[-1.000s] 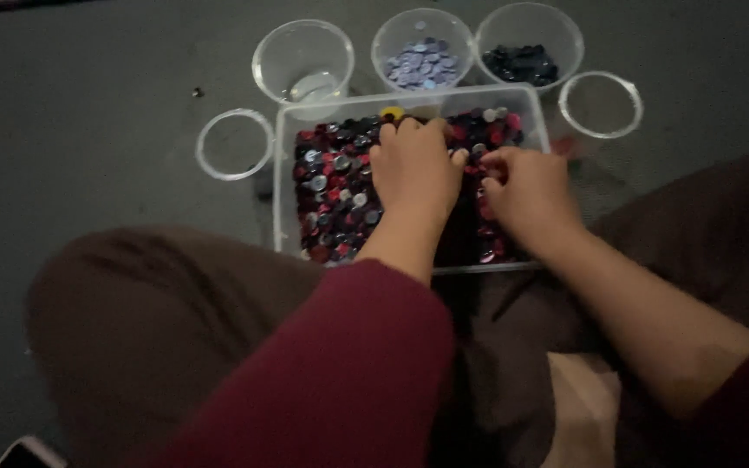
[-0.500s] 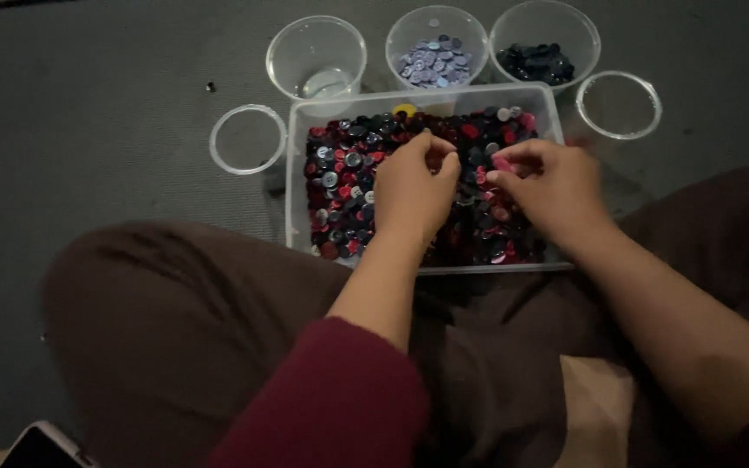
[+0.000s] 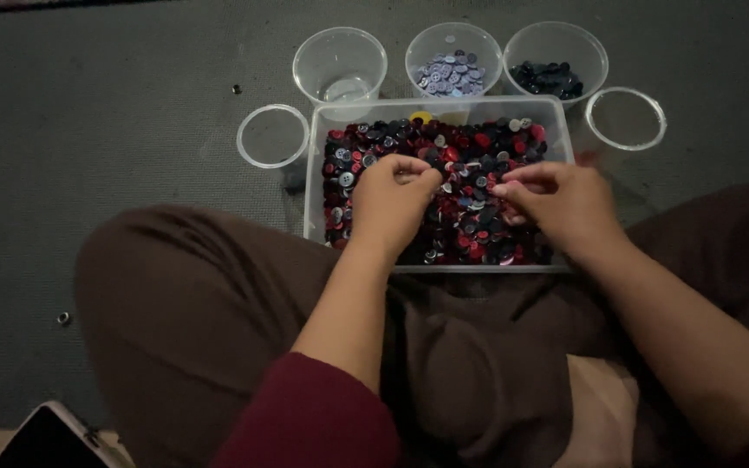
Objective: Sorting various colored buttons from a large tray into separate small containers while sitting on the floor.
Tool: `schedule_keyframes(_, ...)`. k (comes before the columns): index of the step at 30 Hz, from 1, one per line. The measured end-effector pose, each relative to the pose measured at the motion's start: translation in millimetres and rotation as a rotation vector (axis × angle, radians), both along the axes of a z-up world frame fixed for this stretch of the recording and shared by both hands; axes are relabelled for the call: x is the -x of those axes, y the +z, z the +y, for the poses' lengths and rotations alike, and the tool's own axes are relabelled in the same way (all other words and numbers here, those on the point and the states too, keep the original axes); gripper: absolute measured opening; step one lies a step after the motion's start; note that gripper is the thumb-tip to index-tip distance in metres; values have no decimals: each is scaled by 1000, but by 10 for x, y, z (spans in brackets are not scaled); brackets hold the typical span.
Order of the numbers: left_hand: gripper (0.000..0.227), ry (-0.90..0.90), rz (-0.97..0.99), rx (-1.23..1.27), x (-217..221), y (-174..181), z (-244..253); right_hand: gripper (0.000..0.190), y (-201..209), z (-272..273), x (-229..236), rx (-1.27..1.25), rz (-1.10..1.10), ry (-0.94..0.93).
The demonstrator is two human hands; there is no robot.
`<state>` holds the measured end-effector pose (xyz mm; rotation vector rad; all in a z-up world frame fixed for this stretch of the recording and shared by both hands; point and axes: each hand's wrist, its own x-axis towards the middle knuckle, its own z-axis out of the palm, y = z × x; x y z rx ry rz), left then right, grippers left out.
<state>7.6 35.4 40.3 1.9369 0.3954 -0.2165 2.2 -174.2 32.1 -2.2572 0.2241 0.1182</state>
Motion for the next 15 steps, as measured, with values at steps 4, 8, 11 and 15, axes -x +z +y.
schedule_keyframes(4,37,109,12,189,41,21,-21,22,87,26,80,-175,34,-62)
schedule_keyframes(8,39,181,20,308,66,21,-56,32,252,91,160,-424,120,-140)
schedule_keyframes(11,45,240,-23,373,191,264,-58,33,350,108,185,-506,112,-166)
schedule_keyframes(15,34,406,-273,332,205,348,118,32,495,5,154,-421,12,-92)
